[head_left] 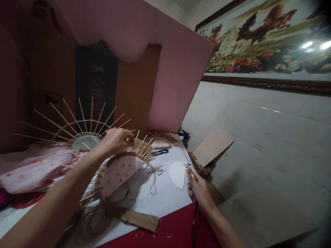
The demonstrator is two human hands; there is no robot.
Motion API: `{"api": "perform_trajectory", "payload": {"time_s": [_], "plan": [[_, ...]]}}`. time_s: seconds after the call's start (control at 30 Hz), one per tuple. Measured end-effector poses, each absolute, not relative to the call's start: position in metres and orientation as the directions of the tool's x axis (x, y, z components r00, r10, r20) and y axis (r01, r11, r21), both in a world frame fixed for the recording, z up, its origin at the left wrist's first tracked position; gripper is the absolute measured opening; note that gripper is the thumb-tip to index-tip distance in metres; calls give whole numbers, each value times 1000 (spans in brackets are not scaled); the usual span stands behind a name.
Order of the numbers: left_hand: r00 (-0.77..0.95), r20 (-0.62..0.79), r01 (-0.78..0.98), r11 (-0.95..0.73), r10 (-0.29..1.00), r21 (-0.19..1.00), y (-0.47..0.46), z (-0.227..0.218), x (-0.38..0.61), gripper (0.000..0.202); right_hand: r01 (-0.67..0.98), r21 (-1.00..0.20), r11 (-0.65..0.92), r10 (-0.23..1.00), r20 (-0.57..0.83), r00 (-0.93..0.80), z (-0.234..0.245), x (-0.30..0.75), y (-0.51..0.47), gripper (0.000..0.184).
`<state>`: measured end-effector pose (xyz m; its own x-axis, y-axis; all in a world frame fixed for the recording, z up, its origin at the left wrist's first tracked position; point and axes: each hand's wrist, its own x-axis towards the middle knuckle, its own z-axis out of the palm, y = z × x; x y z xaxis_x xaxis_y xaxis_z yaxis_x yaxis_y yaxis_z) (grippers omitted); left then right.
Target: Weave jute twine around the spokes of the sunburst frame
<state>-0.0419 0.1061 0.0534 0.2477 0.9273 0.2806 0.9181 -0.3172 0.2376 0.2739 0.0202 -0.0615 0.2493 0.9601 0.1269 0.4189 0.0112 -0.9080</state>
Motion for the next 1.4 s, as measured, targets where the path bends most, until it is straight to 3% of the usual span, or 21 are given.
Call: {"api": "perform_trajectory", "payload": {"time_s": [0.03, 0.1, 0.2, 0.3, 0.4, 0.5, 0.7, 1.17, 1.4], "plan": [[251, 284, 917, -322, 925, 237, 105, 53, -41, 25, 179, -983, -44, 965, 4, 261, -57, 272, 17, 37], [259, 285, 914, -330, 923, 235, 104, 53, -40, 25, -148, -986, -73, 972, -103, 210, -45, 265, 11, 36], [285, 289, 904, -356, 914, 235, 102, 53, -39, 27, -323, -946, 4, 990, -41, 133, -24, 250, 5, 35], [288, 280, 895, -361, 916, 262, 103, 53, -38, 29, -279, -960, 9, 999, 21, -43, -5, 232, 7, 34], [271, 271, 901, -342, 924, 268, 105, 53, -38, 29, -70, -997, 9, 964, 27, -266, 9, 216, 17, 37], [274, 263, 907, -340, 925, 250, 107, 52, -38, 28, 86, -996, 6, 934, -26, -357, 15, 201, 29, 40], [294, 233, 906, -348, 927, 241, 110, 49, -39, 26, 152, -987, -48, 917, -104, -386, 8, 179, 46, 43], [274, 220, 914, -324, 936, 245, 112, 41, -31, 37, 117, -992, -56, 935, -93, -341, -16, 175, 56, 48], [309, 222, 889, -363, 925, 278, 110, 39, -28, 33, 136, -990, -44, 938, -87, -336, -21, 173, 59, 45]]}}
